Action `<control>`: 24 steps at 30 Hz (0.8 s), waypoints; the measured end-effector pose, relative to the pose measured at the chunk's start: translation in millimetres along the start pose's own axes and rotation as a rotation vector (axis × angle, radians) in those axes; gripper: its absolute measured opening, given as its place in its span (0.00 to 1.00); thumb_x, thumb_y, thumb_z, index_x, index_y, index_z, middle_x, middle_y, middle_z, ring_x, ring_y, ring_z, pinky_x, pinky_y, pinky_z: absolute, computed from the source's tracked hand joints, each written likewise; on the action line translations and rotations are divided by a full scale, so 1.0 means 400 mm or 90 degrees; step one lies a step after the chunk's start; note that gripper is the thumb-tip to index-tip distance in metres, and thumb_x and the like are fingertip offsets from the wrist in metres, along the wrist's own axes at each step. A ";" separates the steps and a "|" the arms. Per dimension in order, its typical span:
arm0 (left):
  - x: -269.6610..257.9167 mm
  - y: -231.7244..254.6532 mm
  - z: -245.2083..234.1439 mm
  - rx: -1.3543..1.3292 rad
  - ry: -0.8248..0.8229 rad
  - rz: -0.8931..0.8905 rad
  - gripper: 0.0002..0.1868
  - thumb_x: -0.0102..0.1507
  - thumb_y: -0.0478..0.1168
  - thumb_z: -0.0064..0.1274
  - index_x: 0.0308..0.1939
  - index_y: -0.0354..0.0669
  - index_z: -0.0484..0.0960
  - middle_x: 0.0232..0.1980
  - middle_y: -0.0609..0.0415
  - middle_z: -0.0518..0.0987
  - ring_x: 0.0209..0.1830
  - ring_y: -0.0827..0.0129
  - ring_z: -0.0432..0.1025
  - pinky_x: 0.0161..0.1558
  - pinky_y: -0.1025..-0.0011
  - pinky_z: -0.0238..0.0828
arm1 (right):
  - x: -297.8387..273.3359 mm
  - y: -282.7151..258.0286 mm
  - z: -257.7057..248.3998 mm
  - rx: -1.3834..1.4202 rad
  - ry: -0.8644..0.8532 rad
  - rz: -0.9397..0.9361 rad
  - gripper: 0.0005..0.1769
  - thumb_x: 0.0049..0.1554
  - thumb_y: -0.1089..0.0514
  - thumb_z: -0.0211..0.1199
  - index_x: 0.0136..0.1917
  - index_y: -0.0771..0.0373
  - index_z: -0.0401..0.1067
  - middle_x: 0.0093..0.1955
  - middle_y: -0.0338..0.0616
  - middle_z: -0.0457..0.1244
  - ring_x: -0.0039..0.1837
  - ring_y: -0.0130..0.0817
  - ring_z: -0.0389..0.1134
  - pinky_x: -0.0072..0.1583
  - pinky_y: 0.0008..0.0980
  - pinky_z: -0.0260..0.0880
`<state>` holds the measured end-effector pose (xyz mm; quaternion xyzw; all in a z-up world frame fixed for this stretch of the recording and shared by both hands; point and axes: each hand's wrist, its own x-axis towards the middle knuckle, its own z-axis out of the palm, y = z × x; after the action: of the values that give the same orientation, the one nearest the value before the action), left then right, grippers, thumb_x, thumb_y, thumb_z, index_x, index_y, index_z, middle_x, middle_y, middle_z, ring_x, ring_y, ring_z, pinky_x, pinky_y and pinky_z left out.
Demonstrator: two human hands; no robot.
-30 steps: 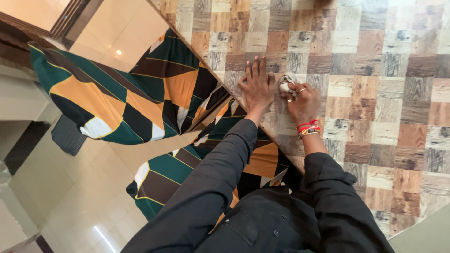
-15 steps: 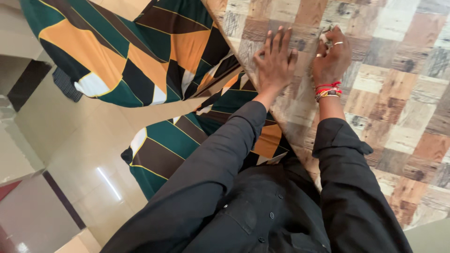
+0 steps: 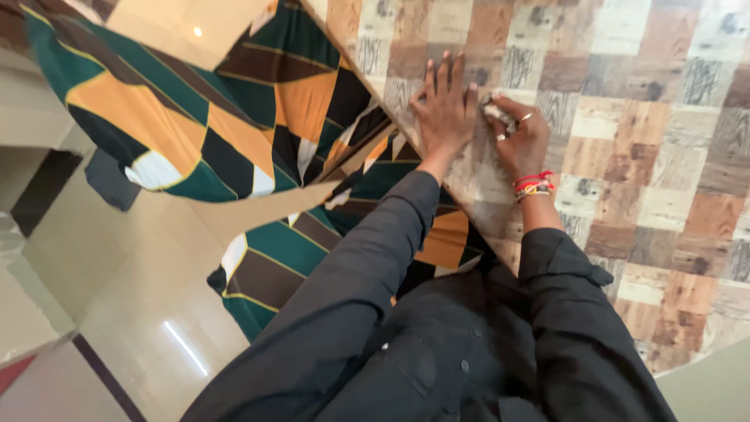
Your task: The person wipes the surface of a dining table with a cloth and later positions a vase of white roses on it.
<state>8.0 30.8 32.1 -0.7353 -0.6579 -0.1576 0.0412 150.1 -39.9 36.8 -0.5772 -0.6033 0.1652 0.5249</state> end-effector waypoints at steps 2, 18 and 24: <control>-0.001 0.003 -0.002 0.024 -0.003 -0.007 0.33 0.72 0.58 0.33 0.81 0.61 0.52 0.83 0.60 0.56 0.84 0.62 0.48 0.71 0.53 0.46 | 0.020 -0.001 0.010 -0.023 0.009 -0.010 0.17 0.54 0.68 0.74 0.57 0.60 0.79 0.57 0.47 0.72 0.58 0.47 0.72 0.60 0.41 0.72; -0.005 -0.009 -0.003 0.001 -0.047 0.012 0.33 0.73 0.61 0.28 0.81 0.60 0.52 0.83 0.57 0.55 0.84 0.59 0.46 0.69 0.53 0.45 | -0.095 0.052 -0.103 -0.129 0.071 0.055 0.13 0.56 0.66 0.72 0.56 0.59 0.81 0.57 0.50 0.71 0.59 0.47 0.72 0.61 0.41 0.72; -0.005 -0.014 0.004 -0.038 -0.021 0.020 0.33 0.72 0.61 0.30 0.79 0.56 0.57 0.81 0.55 0.57 0.83 0.57 0.47 0.69 0.54 0.46 | -0.170 0.097 -0.165 -0.287 0.185 0.082 0.11 0.58 0.67 0.71 0.55 0.61 0.80 0.60 0.51 0.71 0.62 0.49 0.71 0.63 0.44 0.71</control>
<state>2.7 30.0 29.0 -0.7488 -0.6421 -0.1640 0.0108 209.7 -115.1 1.5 -0.7343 -0.5052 -0.0250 0.4527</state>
